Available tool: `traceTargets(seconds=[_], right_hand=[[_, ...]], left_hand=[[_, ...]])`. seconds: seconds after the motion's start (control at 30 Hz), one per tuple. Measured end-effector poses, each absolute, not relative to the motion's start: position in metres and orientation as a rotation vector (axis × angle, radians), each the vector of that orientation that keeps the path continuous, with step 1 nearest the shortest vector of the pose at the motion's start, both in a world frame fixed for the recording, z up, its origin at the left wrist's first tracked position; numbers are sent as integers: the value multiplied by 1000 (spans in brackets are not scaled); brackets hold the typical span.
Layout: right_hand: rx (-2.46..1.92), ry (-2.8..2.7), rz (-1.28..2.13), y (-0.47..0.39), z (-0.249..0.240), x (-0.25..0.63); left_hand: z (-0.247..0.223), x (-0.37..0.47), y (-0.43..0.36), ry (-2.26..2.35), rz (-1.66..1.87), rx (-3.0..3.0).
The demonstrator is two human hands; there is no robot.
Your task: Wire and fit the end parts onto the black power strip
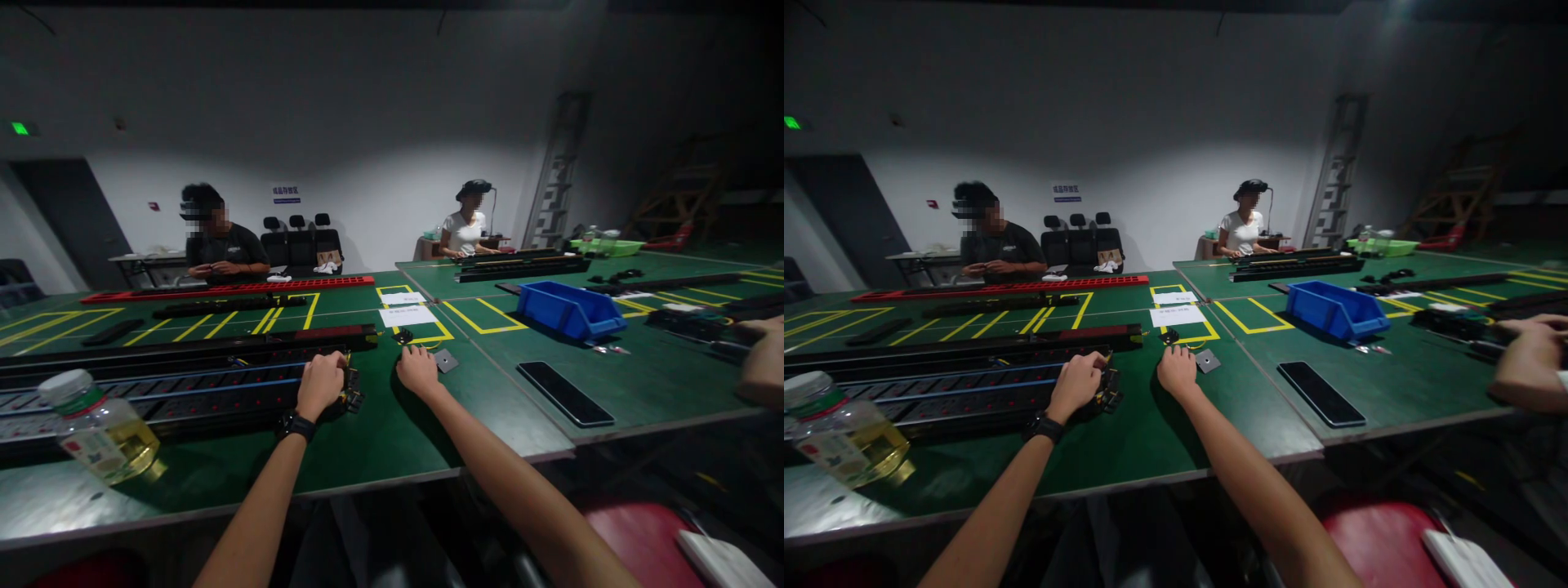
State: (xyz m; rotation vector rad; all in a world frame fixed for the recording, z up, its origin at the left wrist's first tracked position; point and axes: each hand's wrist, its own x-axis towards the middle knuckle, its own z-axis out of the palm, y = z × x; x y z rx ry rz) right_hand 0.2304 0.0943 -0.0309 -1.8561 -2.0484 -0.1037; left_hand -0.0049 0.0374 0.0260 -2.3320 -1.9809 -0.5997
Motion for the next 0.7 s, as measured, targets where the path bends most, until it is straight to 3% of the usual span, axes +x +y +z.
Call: traceTargets(seconds=[0.7], right_hand=[[-1488,-2338,-4,84,-24,218]], left_hand=[[21,-3,35,-1845,-694,-2268]])
